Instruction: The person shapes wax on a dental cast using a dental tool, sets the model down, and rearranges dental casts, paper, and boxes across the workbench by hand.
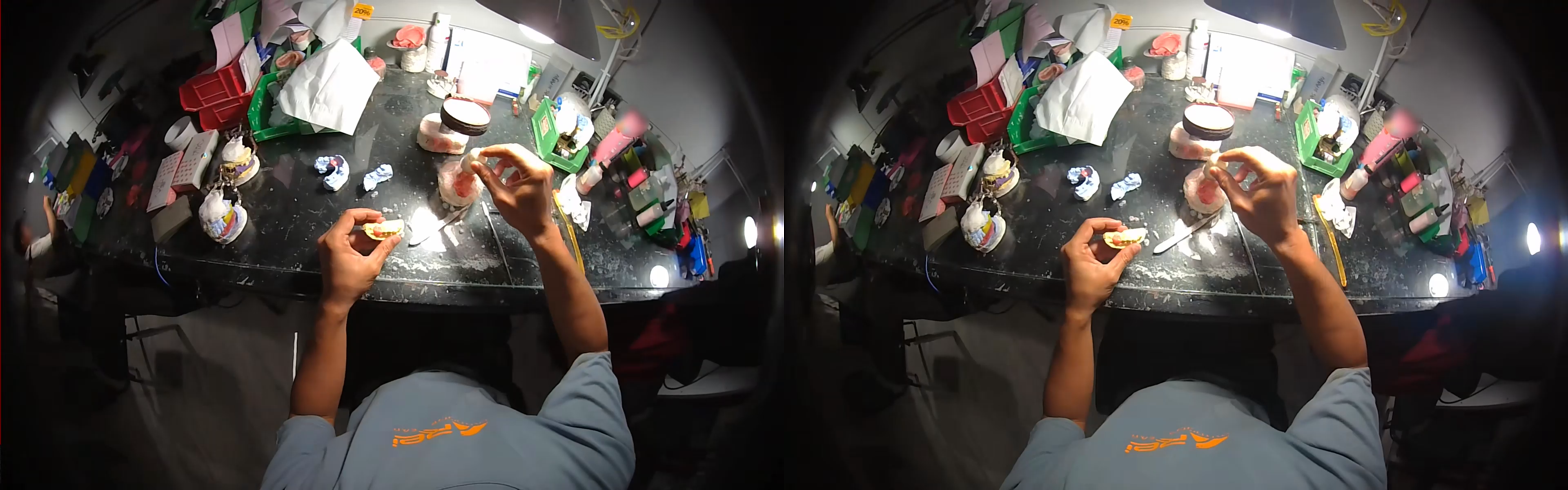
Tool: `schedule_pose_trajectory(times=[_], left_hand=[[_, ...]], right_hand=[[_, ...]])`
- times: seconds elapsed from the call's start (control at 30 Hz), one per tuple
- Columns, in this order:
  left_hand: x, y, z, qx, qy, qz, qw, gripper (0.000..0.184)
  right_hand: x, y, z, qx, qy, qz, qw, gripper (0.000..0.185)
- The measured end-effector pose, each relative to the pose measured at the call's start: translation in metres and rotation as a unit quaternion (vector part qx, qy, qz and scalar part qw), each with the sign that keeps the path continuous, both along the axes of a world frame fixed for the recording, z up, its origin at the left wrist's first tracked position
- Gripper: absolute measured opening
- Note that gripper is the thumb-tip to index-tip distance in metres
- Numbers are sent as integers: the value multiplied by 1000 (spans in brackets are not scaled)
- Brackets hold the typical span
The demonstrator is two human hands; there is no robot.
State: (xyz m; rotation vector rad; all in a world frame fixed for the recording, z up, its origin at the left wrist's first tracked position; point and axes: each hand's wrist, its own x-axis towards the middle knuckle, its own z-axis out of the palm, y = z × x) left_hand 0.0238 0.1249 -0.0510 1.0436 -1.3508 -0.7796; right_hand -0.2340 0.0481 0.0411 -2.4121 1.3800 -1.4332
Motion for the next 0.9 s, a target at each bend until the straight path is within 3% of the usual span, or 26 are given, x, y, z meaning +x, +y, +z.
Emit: schedule_pose_trajectory(times=[0.27,0.37,0.9], left_hand=[[-2,-1,2,-3,-1,-4,1000,35],[-2,0,1,-4,-9,-1,1000,33],[-5,3,6,27,-10,24,999,37]], right_hand=[[-1,-3,-4,13,27,-6,1000,18],[-2,-8,-11,-31,45,-5,999,18],[3,-11,-15,-23,4,-8,1000,17]])
